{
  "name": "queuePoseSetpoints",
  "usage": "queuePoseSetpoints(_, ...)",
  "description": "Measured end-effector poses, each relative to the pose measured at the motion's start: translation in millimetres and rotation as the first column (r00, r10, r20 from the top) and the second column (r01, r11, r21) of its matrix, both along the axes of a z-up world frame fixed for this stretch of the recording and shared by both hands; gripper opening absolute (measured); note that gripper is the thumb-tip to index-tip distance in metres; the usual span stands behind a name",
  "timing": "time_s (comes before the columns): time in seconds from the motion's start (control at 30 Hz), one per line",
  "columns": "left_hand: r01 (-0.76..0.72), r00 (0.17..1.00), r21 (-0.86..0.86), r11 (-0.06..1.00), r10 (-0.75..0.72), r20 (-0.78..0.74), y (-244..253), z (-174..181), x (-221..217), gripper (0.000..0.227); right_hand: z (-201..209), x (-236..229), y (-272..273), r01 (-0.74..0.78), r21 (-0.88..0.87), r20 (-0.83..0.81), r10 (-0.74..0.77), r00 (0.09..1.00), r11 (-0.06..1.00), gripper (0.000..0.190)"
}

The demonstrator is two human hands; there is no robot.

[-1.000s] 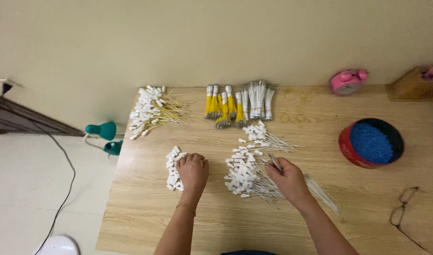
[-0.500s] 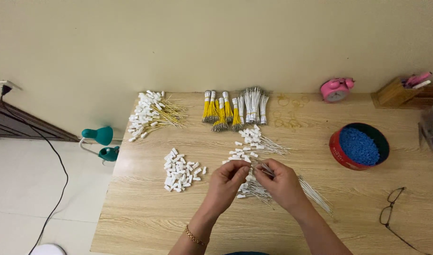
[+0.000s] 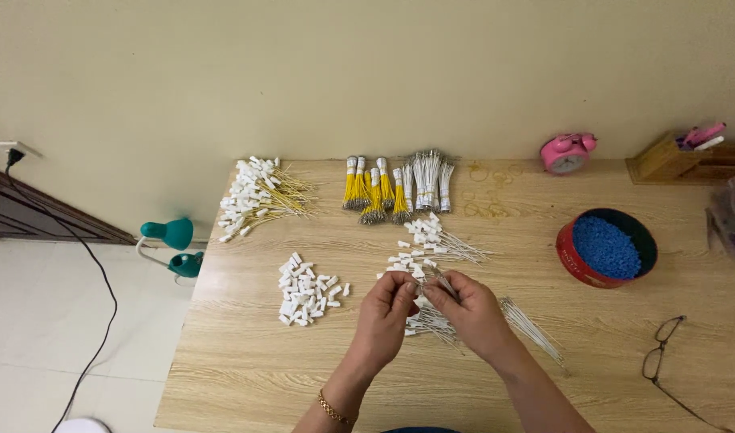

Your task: The recorder is attaching small white plastic connectors to the ends of thin metal wires at a workbench.

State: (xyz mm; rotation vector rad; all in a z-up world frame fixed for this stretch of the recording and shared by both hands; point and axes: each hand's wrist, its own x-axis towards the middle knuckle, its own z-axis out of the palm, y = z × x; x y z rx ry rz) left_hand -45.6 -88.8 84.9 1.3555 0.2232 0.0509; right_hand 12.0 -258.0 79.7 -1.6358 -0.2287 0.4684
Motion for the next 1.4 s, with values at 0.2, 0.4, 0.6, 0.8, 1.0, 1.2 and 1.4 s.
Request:
queuePoseSetpoints(0.2,-0.068,0.997,0.375,0.925,0.045,0.070,-6.5,21.3,-1.2,0.012,16.1,-6.5,10.7,0.197,-0.016,-0.029,-0.197,0.980,0.980,0.027)
queuePoseSetpoints(0.4,-0.043,0.999,0.310,0.950,0.050,-0.013,-5.5,26.8,-0.8,0.013,18.3,-0.6,5.2,0.029,-0.136,-0.091,-0.041,0.995,0.990,0.029)
queuePoseSetpoints(0.6,-0.021,1.000,-0.048,0.999,0.022,0.021,-0.4,-15.0,2.6,0.012,14.7,-1.8,3.6,0.051,-0.119,-0.093,-0.063,0.994,0.992,0.020)
queuePoseSetpoints(0.8,-0.055,0.992,-0.447,0.893,-0.001,-0.123,8.9,-15.6,2.3,0.021,23.3,-4.4,-3.3,0.080,-0.111,0.059,-0.074,0.996,0.991,0.015)
queuePoseSetpoints(1.0,-0.027,0.995,-0.486,0.873,-0.024,-0.097,9.6,-12.9,-0.2,0.023,55.3,-8.4,2.8,0.088,-0.335,0.290,0.014,0.957,0.938,0.014)
queuePoseSetpoints(1.2,-0.023,0.994,-0.483,0.875,-0.032,-0.105,11.7,-16.4,0.0,0.021,65.6,-9.4,5.7,0.073,-0.312,0.275,0.017,0.961,0.947,0.021)
queuePoseSetpoints(1.4,-0.038,0.991,-0.441,0.897,-0.023,-0.131,13.9,-4.0,1.4,0.019,60.8,-3.7,2.6,-0.023,-0.388,0.212,0.113,0.971,0.921,0.018)
